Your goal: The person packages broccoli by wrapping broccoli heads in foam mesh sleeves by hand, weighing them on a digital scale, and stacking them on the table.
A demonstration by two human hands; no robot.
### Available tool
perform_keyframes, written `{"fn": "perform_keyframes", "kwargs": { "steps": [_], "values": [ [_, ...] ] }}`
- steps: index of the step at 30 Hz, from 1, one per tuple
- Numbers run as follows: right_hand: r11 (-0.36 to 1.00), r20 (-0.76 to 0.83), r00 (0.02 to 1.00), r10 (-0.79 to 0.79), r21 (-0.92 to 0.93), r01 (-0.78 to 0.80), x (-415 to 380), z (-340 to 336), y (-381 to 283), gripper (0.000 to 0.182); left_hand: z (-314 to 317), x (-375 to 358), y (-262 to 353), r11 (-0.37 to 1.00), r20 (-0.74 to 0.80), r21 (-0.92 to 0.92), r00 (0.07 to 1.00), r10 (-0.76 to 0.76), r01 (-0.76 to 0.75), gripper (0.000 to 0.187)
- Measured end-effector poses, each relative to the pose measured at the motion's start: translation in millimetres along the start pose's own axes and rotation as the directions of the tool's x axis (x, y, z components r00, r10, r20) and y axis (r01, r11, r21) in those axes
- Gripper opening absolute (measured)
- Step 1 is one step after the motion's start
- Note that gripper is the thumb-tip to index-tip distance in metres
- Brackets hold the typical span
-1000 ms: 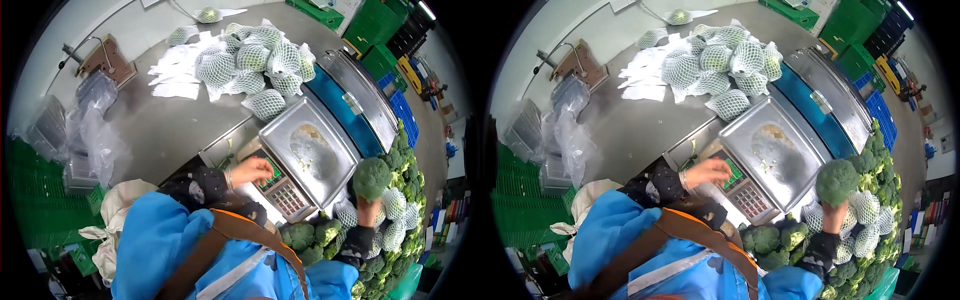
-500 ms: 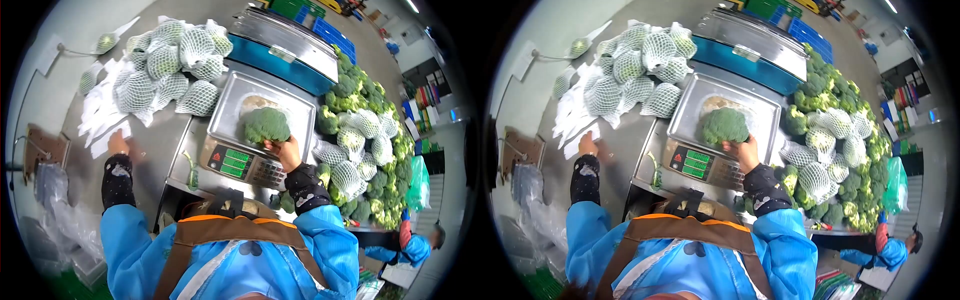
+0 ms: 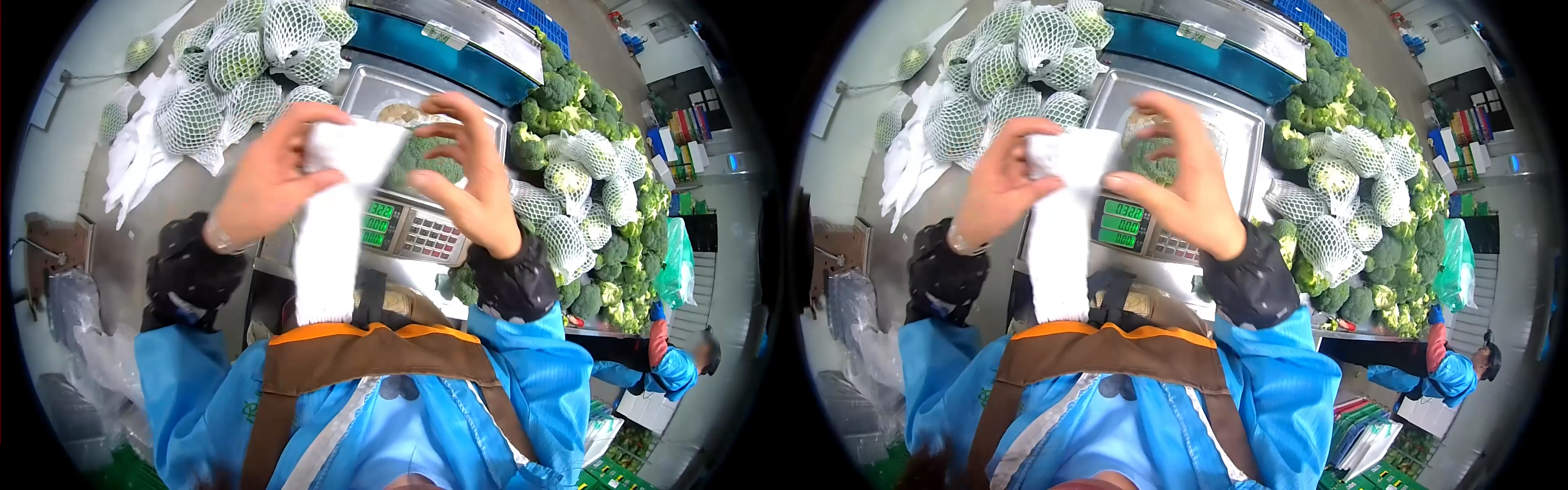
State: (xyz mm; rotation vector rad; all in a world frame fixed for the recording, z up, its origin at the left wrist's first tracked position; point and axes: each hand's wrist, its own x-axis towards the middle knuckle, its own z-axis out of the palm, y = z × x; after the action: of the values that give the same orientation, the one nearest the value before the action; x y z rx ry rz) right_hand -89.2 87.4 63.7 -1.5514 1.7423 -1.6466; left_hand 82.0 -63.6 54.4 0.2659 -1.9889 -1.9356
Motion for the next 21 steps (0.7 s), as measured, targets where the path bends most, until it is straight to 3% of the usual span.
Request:
{"fn": "perform_keyframes", "kwargs": {
  "steps": [2,3,4,7,11,14,16,17,18,19,20,21],
  "values": [
    [0.981,0.147,0.989,0.031,-0.195,-0.002,4.8,-2.2,-3.5,0.040,21.2,11.6,-8.0,0.982,0.064,-0.155,0.990,0.124,-0.112,0.045],
    [0.977,0.132,0.982,0.134,-0.181,-0.109,2.7,-3.7,-11.3,0.026,23.2,13.1,-12.6,0.989,0.064,-0.114,0.992,0.106,-0.099,0.041],
    [0.985,0.111,0.990,0.082,-0.158,-0.064,0.2,-5.9,-7.5,0.025,23.5,13.5,-15.7,0.994,0.063,-0.074,0.994,0.085,-0.081,0.036],
    [0.991,-0.028,0.998,-0.051,-0.126,0.047,-7.8,-4.8,10.7,0.022,21.3,13.4,-15.9,0.962,0.113,-0.160,0.972,-0.206,0.222,0.034],
    [0.983,0.117,0.993,0.025,-0.184,-0.003,-10.7,-1.2,12.2,0.024,24.4,9.8,-24.8,0.957,0.076,-0.152,0.969,-0.236,0.246,0.037],
    [0.975,0.118,0.981,-0.156,-0.142,0.172,-12.1,-2.4,27.6,0.021,21.8,3.9,-26.5,0.937,0.090,-0.168,0.951,-0.296,0.307,0.037],
    [0.955,0.036,0.999,-0.017,0.295,0.006,-12.7,1.7,27.4,0.016,22.8,-2.3,-28.3,0.873,0.178,-0.086,0.870,-0.460,0.480,0.026],
    [0.862,0.026,0.998,0.057,0.503,-0.062,-12.0,2.9,28.8,0.014,25.6,-5.0,-32.3,0.882,0.203,-0.097,0.877,-0.436,0.462,0.023],
    [0.816,0.060,0.991,0.123,0.562,-0.136,-13.7,1.5,39.4,0.017,27.3,-6.5,-35.8,0.890,0.227,-0.106,0.883,-0.411,0.442,0.021],
    [0.571,0.202,0.948,0.244,0.761,-0.309,-14.8,-2.9,39.3,0.022,26.3,-5.7,-35.5,0.944,0.189,-0.115,0.939,-0.286,0.310,0.021],
    [0.254,0.371,0.877,0.305,0.856,-0.451,-18.7,-8.0,37.6,0.027,21.0,-6.2,-37.6,0.959,0.077,-0.238,0.987,-0.139,0.153,0.021],
    [-0.180,0.622,0.775,0.111,0.779,-0.600,-29.3,-10.3,47.1,0.036,16.2,-3.9,-28.8,0.861,0.038,-0.498,0.995,-0.097,0.103,0.021]
  ]
}}
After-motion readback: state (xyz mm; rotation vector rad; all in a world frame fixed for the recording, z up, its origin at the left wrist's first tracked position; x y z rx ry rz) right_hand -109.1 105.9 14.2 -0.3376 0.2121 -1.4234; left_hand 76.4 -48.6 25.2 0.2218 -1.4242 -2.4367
